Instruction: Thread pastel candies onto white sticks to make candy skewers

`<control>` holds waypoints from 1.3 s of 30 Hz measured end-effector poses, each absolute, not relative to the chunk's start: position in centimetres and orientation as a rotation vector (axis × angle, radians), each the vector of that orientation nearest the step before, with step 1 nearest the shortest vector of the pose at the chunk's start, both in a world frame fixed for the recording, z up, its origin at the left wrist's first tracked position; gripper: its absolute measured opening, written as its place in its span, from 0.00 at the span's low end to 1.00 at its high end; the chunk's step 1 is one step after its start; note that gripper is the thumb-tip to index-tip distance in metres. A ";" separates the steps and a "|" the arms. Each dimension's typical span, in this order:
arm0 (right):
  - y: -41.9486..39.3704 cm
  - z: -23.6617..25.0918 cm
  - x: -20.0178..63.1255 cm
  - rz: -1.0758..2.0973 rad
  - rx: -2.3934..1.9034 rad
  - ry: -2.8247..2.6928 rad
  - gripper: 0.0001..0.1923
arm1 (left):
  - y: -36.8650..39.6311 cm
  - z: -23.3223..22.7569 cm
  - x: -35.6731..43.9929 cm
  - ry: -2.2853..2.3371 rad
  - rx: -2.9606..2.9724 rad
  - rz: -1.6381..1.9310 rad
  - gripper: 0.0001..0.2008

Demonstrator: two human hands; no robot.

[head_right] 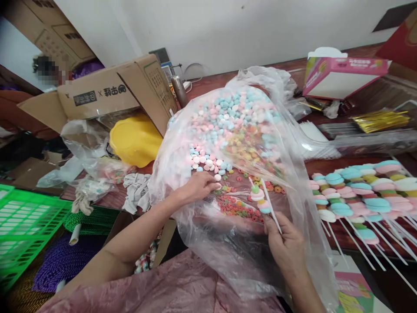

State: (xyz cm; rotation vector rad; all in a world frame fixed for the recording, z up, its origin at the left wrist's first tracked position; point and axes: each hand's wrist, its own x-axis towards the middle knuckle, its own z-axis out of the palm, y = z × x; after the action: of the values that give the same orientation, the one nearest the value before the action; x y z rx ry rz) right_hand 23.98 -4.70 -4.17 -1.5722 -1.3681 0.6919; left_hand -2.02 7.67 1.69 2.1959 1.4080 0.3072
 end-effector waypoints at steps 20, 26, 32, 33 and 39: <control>-5.0 -6.8 24.7 0.621 -1.557 -1.551 0.08 | 10.0 -3.3 -1.6 1.441 2.354 0.808 0.16; -4.9 -5.8 24.3 0.533 -1.515 -1.570 0.10 | 7.4 -3.5 -2.2 1.391 2.545 0.679 0.11; -4.9 -6.2 24.6 0.521 -1.531 -1.599 0.11 | 8.1 -2.1 -3.2 1.496 2.245 0.932 0.14; -4.9 -6.3 24.7 0.529 -1.541 -1.603 0.11 | 9.0 -1.5 -3.5 1.544 2.150 0.987 0.14; -4.7 -5.8 24.4 0.514 -1.547 -1.552 0.12 | 14.4 0.5 -5.6 1.719 2.144 0.784 0.07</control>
State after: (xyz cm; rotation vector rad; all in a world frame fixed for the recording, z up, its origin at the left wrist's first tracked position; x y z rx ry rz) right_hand 24.38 -4.66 -5.75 -1.5474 -1.5522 0.5142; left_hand -5.58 14.39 0.52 2.1437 1.7186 0.7840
